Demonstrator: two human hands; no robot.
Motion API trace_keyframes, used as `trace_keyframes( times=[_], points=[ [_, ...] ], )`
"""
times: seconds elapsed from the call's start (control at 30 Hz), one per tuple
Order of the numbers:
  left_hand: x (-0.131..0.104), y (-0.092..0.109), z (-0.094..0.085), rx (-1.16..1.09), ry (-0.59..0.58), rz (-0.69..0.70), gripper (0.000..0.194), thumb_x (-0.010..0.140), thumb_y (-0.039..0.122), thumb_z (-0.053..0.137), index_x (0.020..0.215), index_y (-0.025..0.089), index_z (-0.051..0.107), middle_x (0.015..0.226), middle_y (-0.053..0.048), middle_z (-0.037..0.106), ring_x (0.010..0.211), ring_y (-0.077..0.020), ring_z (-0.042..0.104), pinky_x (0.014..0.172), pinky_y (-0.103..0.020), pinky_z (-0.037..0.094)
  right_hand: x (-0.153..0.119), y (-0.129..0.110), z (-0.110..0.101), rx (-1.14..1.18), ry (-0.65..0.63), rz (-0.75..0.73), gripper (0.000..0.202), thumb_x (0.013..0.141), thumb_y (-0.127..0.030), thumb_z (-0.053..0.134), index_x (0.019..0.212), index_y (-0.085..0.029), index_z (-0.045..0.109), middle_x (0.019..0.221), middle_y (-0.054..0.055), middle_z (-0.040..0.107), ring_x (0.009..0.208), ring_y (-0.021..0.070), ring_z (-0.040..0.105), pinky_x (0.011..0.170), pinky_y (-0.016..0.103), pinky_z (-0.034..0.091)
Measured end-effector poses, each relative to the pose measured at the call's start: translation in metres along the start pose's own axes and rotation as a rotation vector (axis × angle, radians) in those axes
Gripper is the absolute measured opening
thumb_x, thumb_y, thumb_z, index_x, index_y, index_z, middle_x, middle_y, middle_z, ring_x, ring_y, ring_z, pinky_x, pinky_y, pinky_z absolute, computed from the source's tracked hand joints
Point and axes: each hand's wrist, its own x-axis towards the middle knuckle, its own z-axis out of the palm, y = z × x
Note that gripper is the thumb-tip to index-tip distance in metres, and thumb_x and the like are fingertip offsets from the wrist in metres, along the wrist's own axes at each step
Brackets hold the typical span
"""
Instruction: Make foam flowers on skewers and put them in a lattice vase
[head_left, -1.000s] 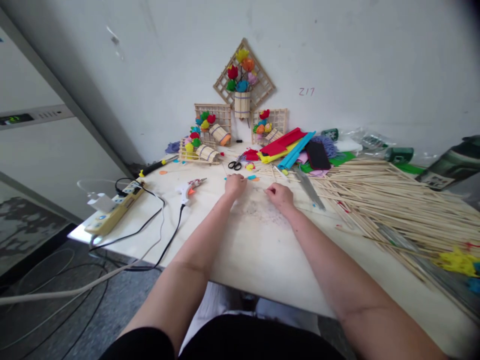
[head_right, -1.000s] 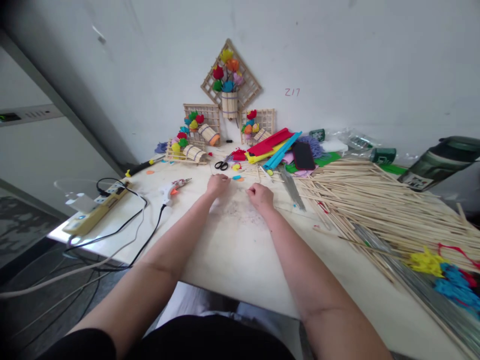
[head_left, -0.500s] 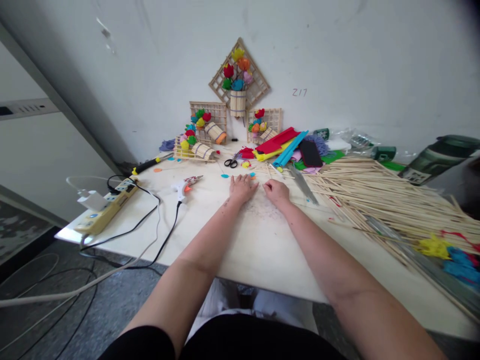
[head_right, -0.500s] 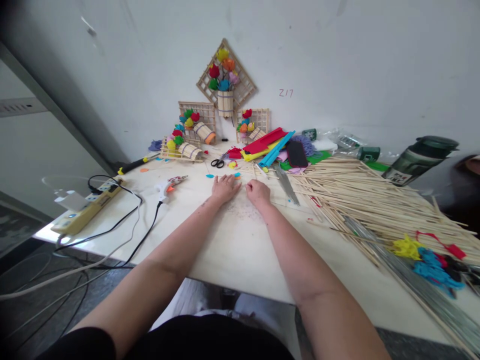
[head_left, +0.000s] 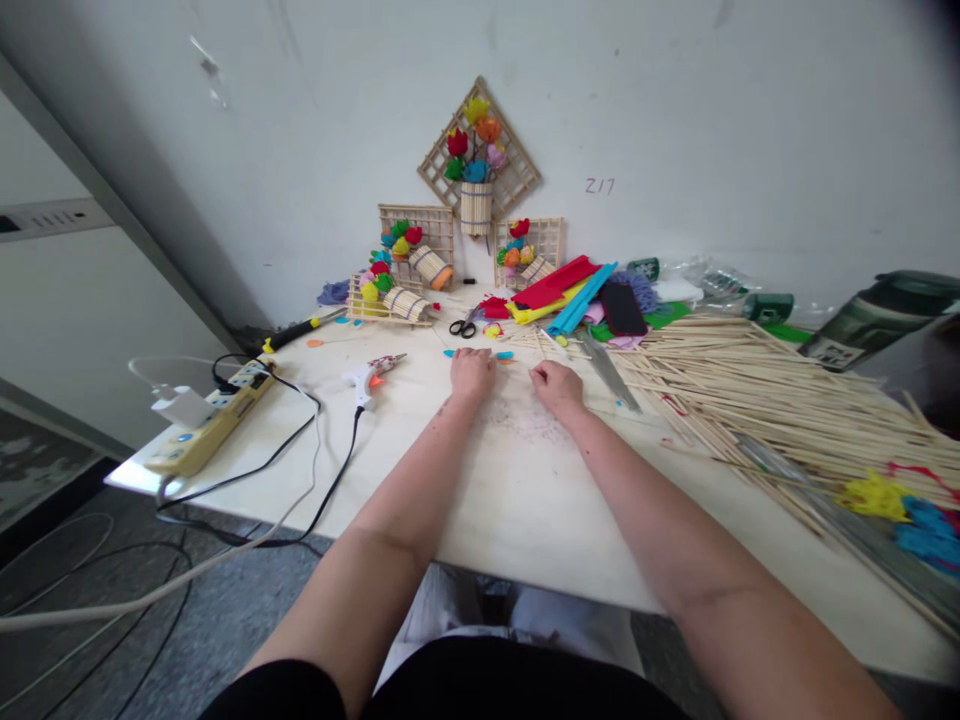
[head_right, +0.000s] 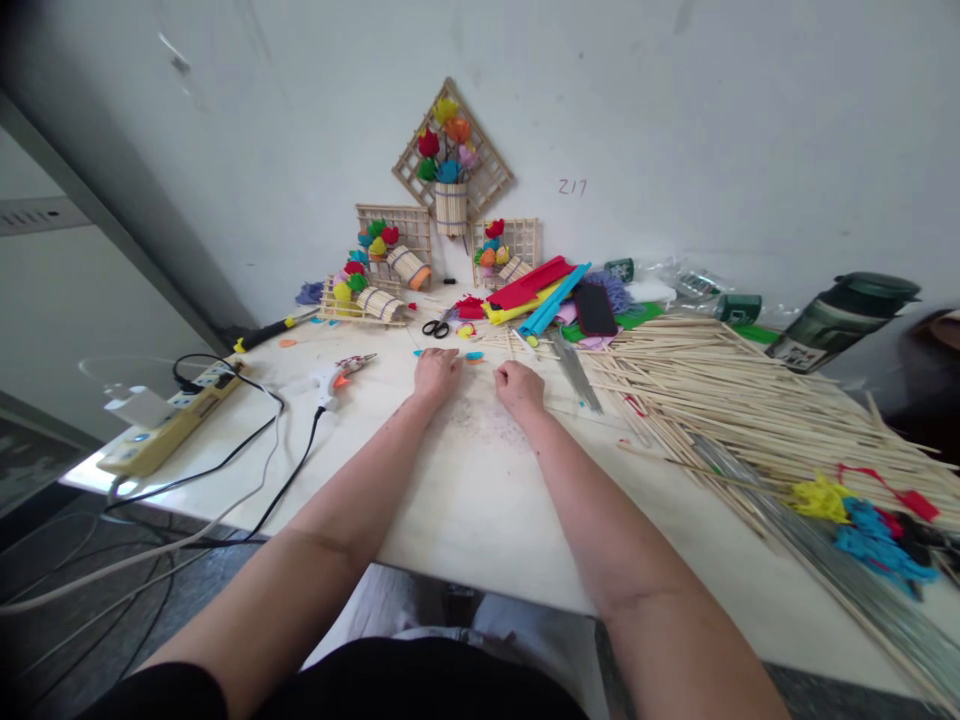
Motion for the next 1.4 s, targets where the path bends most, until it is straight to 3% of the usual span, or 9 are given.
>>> trace_keyframes(
  times=[0.17,0.37,0.5,0.67,0.9,1.03,1.23,1.4],
  points=[
    [0.003,-0.005,-0.001,0.018,-0.043,-0.058,0.033,0.082,0.025,0.043,0.105,0.017,0.065,0.093,-0.013,0.067,0.096,-0.0238,0.056,0.09,-0.035,0.034,-0.001,-0.001,-0.001,0.02,0.023,-0.021,0.019,0.079,-0.027,0.047,0.083,-0.021,0.064,0.09,0.004,0.067,0.083,0.017,0.057,0.064,0.026,0.036],
    [0.003,-0.01,-0.005,-0.094,0.128,-0.177,0.035,0.081,0.025,0.044,0.11,0.017,0.063,0.097,-0.013,0.066,0.1,-0.0241,0.053,0.089,-0.035,0.034,-0.001,0.0,-0.001,0.008,0.022,-0.026,0.023,0.08,-0.026,0.045,0.091,-0.021,0.065,0.098,0.004,0.066,0.09,0.0186,0.057,0.071,0.029,0.041],
    [0.006,-0.025,-0.006,-0.086,0.225,-0.397,0.035,0.076,0.025,0.051,0.107,0.016,0.064,0.107,-0.013,0.064,0.11,-0.0288,0.045,0.094,-0.042,0.03,-0.001,-0.001,0.001,-0.041,-0.043,-0.198,0.034,0.082,-0.027,0.045,0.112,-0.022,0.06,0.121,0.002,0.059,0.107,0.0207,0.051,0.088,0.033,0.04],
    [0.012,-0.035,-0.005,-0.175,0.147,-0.559,0.04,0.077,0.026,0.049,0.114,0.016,0.059,0.106,-0.015,0.064,0.11,-0.0296,0.049,0.091,-0.041,0.035,-0.002,-0.006,0.005,-0.139,-0.217,-0.379,0.039,0.087,-0.03,0.041,0.123,-0.022,0.053,0.135,0.002,0.047,0.123,0.0211,0.041,0.1,0.04,0.031],
    [0.017,-0.053,-0.007,-0.545,0.23,-0.673,0.041,0.075,0.023,0.051,0.115,0.015,0.056,0.102,-0.01,0.067,0.098,-0.0223,0.06,0.085,-0.031,0.042,-0.002,-0.003,0.012,-0.035,-0.153,-0.459,0.03,0.088,-0.028,0.043,0.109,-0.023,0.064,0.115,0.0,0.063,0.113,0.0181,0.051,0.097,0.036,0.035],
    [0.021,-0.064,-0.003,-0.754,0.304,-0.667,0.044,0.068,0.022,0.06,0.111,0.013,0.057,0.093,-0.008,0.068,0.09,-0.0187,0.062,0.081,-0.027,0.044,0.0,-0.003,0.013,0.014,-0.121,-0.488,0.024,0.084,-0.021,0.049,0.097,-0.022,0.069,0.104,0.001,0.068,0.102,0.0167,0.058,0.091,0.032,0.04],
    [0.03,-0.064,0.002,-1.222,0.379,-0.676,0.049,0.058,0.01,0.063,0.106,0.009,0.056,0.067,0.0,0.062,0.059,-0.0095,0.058,0.065,-0.023,0.047,-0.004,-0.006,0.008,-0.011,-0.116,-0.407,0.025,0.084,-0.021,0.048,0.097,-0.023,0.069,0.102,0.002,0.069,0.097,0.0154,0.058,0.085,0.028,0.043],
    [0.027,-0.058,-0.002,-1.498,0.442,-0.587,0.046,0.058,0.011,0.064,0.103,0.011,0.055,0.062,0.004,0.057,0.056,-0.0071,0.056,0.067,-0.024,0.048,-0.006,-0.011,0.002,-0.058,-0.091,-0.293,0.028,0.084,-0.027,0.048,0.107,-0.024,0.064,0.104,0.002,0.067,0.1,0.0174,0.054,0.08,0.028,0.042]
  ],
)
